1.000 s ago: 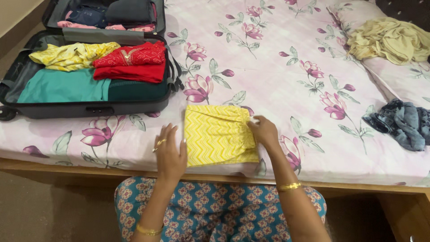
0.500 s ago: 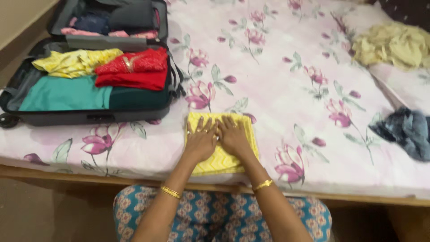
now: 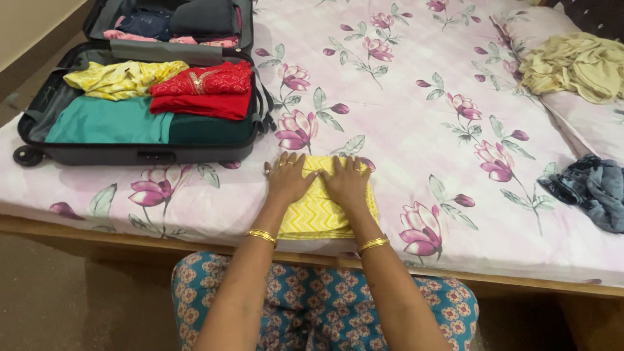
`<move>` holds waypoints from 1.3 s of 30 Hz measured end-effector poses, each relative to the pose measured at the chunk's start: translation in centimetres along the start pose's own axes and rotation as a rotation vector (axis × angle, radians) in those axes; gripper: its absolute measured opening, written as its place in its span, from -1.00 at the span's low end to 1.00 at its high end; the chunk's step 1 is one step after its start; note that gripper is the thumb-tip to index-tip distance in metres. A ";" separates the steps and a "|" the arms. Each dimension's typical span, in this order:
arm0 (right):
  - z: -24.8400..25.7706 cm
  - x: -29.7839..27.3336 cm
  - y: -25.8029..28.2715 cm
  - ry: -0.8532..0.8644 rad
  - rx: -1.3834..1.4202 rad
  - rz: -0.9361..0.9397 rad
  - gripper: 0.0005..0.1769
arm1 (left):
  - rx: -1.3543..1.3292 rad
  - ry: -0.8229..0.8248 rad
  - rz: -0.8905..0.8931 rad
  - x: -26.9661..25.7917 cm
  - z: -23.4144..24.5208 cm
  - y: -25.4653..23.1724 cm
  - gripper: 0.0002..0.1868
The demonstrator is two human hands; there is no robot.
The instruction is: The person folds a yellow garment and a floral patterned dress on a bed, places them inside an open suitcase, and secures the contents by buckling the internal straps.
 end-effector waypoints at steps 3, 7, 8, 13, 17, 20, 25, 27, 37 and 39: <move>0.9 -0.9 -0.1 -0.021 -0.002 -0.052 -0.17 | 0.029 -0.017 0.009 -0.7 0.7 -0.1 -0.16; 1.5 -2.4 -0.6 0.009 -0.008 -0.091 -0.18 | 0.040 0.005 -0.004 -2.1 1.7 0.0 -0.12; 1.7 -2.8 -0.7 0.015 -0.011 -0.097 -0.18 | 0.025 0.005 0.001 -2.5 2.1 0.1 -0.12; 2.6 -5.6 -1.0 -0.061 -0.036 -0.108 -0.21 | -0.007 -0.029 0.001 -5.1 3.5 -0.1 -0.11; 2.9 -7.8 -1.8 -0.136 0.002 -0.116 -0.21 | -0.124 -0.144 0.074 -7.0 4.4 -0.6 -0.02; 2.9 -9.6 -2.6 -0.249 0.065 -0.133 -0.14 | -0.313 -0.237 0.234 -7.9 4.6 -0.7 0.13; 4.6 -11.1 -4.2 -0.245 0.291 -0.300 0.04 | -0.528 -0.309 0.491 -6.8 2.3 1.7 0.09; 5.9 -10.1 -4.9 -0.097 0.424 -0.468 0.02 | -0.701 -0.201 0.578 -5.4 0.9 3.3 -0.19; 8.8 -1.1 -8.4 -0.280 0.441 -0.349 -0.23 | -1.269 0.083 0.798 -12.9 3.7 -6.2 -0.48; 7.9 -0.5 -10.4 -0.515 0.281 -0.100 -0.26 | -0.971 0.344 0.531 -15.1 6.1 -7.5 -0.56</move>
Point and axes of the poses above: each hand's wrist, its own x-axis towards the middle knuckle, its own z-axis out of the back of the hand, y = z × x, the point moved 1 cm from there along x, towards the middle knuckle, and after that the axes turned 14 degrees about -y, right-handed, at the moved point
